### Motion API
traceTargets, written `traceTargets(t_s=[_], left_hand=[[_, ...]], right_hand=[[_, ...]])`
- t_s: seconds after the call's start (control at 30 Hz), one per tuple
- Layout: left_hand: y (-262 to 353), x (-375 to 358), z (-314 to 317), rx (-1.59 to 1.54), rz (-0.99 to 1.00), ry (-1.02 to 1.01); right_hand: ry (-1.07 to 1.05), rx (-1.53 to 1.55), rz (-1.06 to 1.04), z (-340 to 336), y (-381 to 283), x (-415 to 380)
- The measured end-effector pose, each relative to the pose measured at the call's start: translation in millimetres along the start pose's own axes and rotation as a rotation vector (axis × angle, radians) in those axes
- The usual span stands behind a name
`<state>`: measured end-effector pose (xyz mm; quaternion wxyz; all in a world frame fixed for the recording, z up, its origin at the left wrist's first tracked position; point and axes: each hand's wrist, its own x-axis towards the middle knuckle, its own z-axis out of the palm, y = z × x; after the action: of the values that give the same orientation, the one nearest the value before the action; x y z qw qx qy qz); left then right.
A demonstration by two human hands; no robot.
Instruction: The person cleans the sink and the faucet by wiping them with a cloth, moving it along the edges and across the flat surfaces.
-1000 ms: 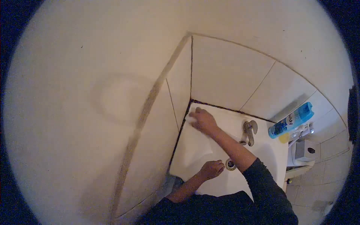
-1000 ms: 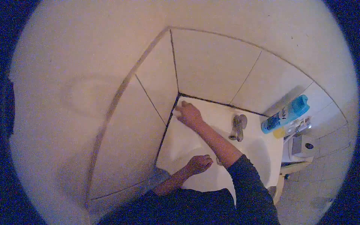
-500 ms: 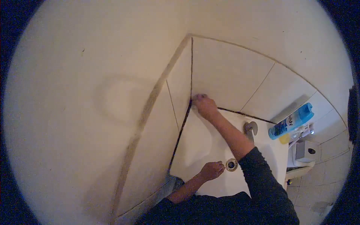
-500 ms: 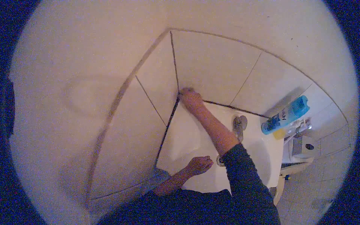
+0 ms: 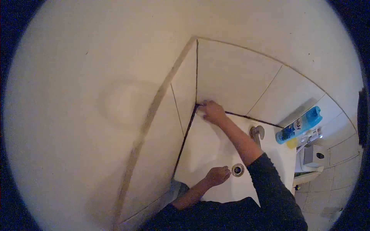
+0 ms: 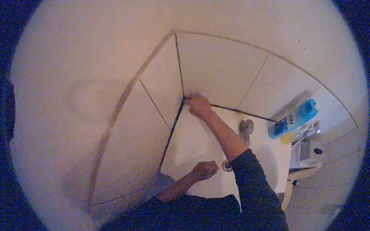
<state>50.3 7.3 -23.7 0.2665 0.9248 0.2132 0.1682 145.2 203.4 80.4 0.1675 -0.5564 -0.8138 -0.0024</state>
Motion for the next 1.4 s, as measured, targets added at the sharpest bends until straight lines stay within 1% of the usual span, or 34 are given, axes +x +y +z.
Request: traceTargets(t_s=[0.07,0.1,0.17,0.2,0.23,0.3,0.33,0.37,0.4,0.43,0.5,0.53,0.6,0.63,0.7,0.73,0.8,0.83,0.9,0.93,0.97,1.0,1.03,1.1,1.13,1.2,1.27,1.33,1.4], left_hand=[[-3.8,1.0,5.1,-0.061,0.007,0.007],[-2.1,2.0,2.9,-0.061,0.012,0.006],[0.3,2.9,-4.0,-0.046,-0.007,-0.015],[-2.4,4.2,-4.3,-0.041,-0.006,-0.015],[-5.0,5.2,-2.8,-0.030,0.005,-0.018],[-2.0,-0.3,0.9,-0.032,0.008,-0.031],[-0.8,0.0,-1.6,-0.050,0.007,-0.017],[0.2,2.1,-4.5,-0.063,0.008,-0.001],[0.6,2.9,-4.9,-0.059,0.010,0.001],[1.6,2.1,-4.7,-0.070,0.016,0.041],[-1.8,2.1,-3.1,-0.081,0.022,0.078],[-4.2,1.8,0.0,-0.073,0.024,0.049],[-4.5,1.3,2.6,-0.071,0.026,0.022],[-3.5,1.3,0.7,-0.059,0.031,0.015],[-1.4,1.8,-0.2,-0.046,0.042,0.005],[-0.9,1.0,0.2,-0.047,0.038,0.039],[-3.7,1.4,0.6,-0.048,0.037,0.068],[-4.1,1.2,0.4,-0.059,0.045,0.076],[-2.7,1.3,1.4,-0.080,0.046,0.090],[-2.5,0.9,0.3,-0.094,0.014,0.032],[-2.5,0.8,-1.0,-0.107,-0.017,-0.026],[-2.4,0.8,-1.5,-0.107,-0.020,-0.023],[-2.5,1.7,-2.3,-0.091,-0.018,-0.039],[-2.9,2.5,-2.8,-0.075,-0.007,-0.061],[-2.8,1.7,-2.1,-0.072,-0.002,-0.054],[-1.5,1.2,-1.3,-0.068,0.008,-0.048],[-0.8,1.7,-3.6,-0.073,0.029,0.054],[-0.4,1.8,-5.8,-0.075,0.032,0.089],[1.3,0.7,-7.2,-0.087,0.032,0.121]], right_hand=[[-0.100,-0.133,0.043,-6.9,6.3,8.4],[-0.098,-0.136,0.047,-1.1,3.6,8.0],[-0.040,-0.241,0.080,19.5,-8.5,5.2],[0.021,-0.164,0.030,11.5,-11.2,-0.1],[0.023,-0.163,0.030,3.7,-5.7,2.7],[-0.170,-0.122,0.021,-7.5,5.5,6.8],[-0.173,-0.122,0.023,5.8,6.1,8.1],[-0.104,-0.106,0.124,24.2,3.7,13.6],[-0.031,-0.089,0.223,25.5,-3.2,17.8],[-0.027,-0.087,0.222,22.8,-3.3,15.8],[-0.033,-0.048,0.022,9.9,-2.6,8.0],[-0.035,-0.044,0.025,1.0,1.8,6.1],[-0.224,-0.074,-0.052,-14.4,15.2,8.1],[-0.226,-0.075,-0.051,-6.5,11.1,8.9],[-0.018,-0.132,0.109,11.8,-6.1,9.0],[-0.012,-0.132,0.110,12.1,-7.5,4.1],[0.025,0.038,0.126,8.6,-5.9,-8.0],[0.021,0.041,0.132,0.7,-3.1,-13.5],[-0.187,0.085,0.218,-19.3,8.8,-24.5],[-0.195,0.084,0.212,-27.1,14.6,-28.8],[-0.197,0.041,0.311,-34.3,20.7,-32.3],[-0.196,-0.003,0.412,-37.1,23.6,-33.7],[-0.195,-0.005,0.410,-34.0,22.8,-33.1],[-0.082,-0.034,0.458,-20.9,17.9,-32.7],[-0.080,-0.035,0.466,-13.4,12.1,-30.2],[0.054,0.076,0.381,4.7,-1.7,-18.8],[0.079,0.082,0.367,16.1,-7.4,-3.5],[0.104,0.093,0.354,16.7,-9.1,5.2],[0.052,0.110,0.417,9.4,-11.4,5.2]])
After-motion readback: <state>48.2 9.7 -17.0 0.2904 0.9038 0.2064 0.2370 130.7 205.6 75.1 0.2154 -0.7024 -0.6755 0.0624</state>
